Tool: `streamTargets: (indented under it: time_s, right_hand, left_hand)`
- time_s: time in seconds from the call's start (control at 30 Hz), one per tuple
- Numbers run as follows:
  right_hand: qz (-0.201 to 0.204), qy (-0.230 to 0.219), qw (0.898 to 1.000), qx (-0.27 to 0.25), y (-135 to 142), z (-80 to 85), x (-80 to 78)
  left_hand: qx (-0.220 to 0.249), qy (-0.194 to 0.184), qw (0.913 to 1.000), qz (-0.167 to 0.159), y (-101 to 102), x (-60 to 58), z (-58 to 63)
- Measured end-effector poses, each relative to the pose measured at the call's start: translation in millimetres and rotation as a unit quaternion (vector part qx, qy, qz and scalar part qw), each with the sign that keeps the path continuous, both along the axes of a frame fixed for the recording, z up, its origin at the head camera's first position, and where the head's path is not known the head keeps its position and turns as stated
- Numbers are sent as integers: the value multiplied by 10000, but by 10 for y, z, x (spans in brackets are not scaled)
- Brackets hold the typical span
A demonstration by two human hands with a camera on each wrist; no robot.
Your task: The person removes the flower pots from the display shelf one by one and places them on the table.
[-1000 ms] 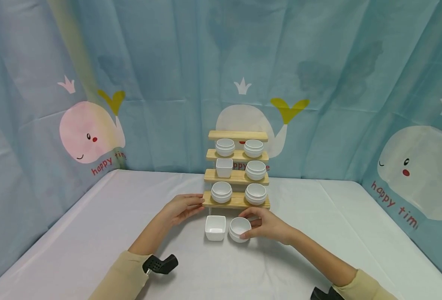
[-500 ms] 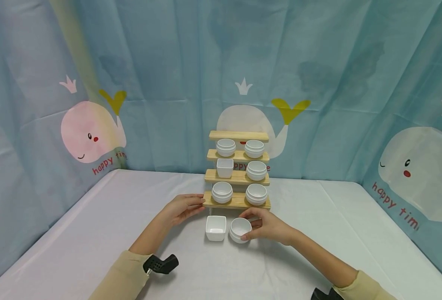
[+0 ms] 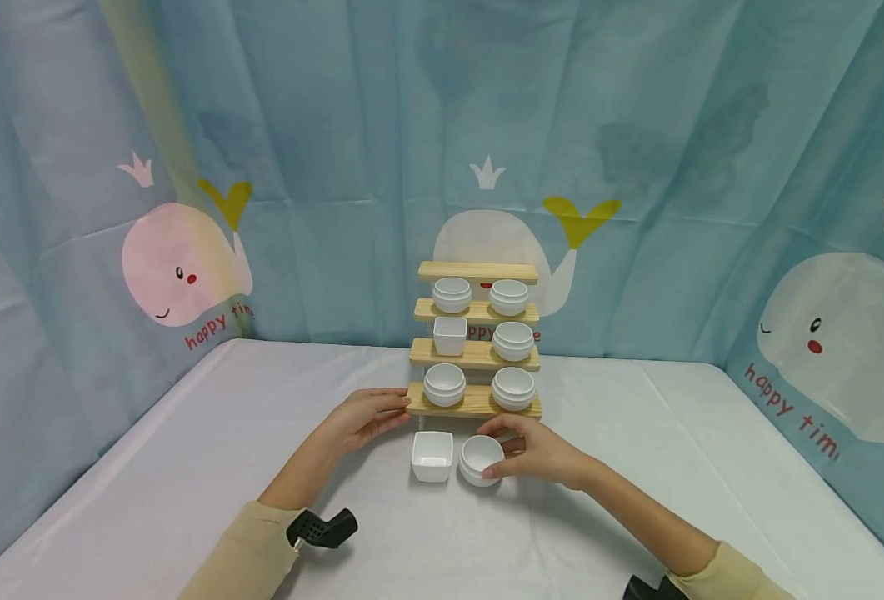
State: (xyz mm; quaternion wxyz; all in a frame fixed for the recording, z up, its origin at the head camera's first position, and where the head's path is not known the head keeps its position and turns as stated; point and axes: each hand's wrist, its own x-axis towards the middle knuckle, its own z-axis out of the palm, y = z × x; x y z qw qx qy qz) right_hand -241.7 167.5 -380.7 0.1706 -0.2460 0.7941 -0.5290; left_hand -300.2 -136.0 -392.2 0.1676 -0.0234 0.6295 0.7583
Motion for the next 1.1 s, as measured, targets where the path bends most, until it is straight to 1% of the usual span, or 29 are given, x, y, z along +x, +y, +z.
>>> streamTargets:
  time_s: [0.2, 0.43, 0.53, 0.97, 1.1]
  right_hand:
    - [-27, 100, 9999, 35, 12, 25, 4]
    - [-129, 245, 9996, 68, 31, 34, -4]
    - [-113, 249, 9996, 9, 36, 47, 2]
    - [-57, 116, 9999, -89, 67, 153, 8]
    - [-14, 164, 9998, -129, 69, 197, 18]
  left_hand:
    - [33, 40, 10000, -43, -3, 2, -2]
    - [-25, -5, 10000, 12, 0, -3, 4]
    - [-61, -29, 10000, 51, 4, -10, 4]
    - [-14, 55, 10000, -53, 4, 16, 9]
    - [-51, 52, 10000, -30, 4, 10, 10]
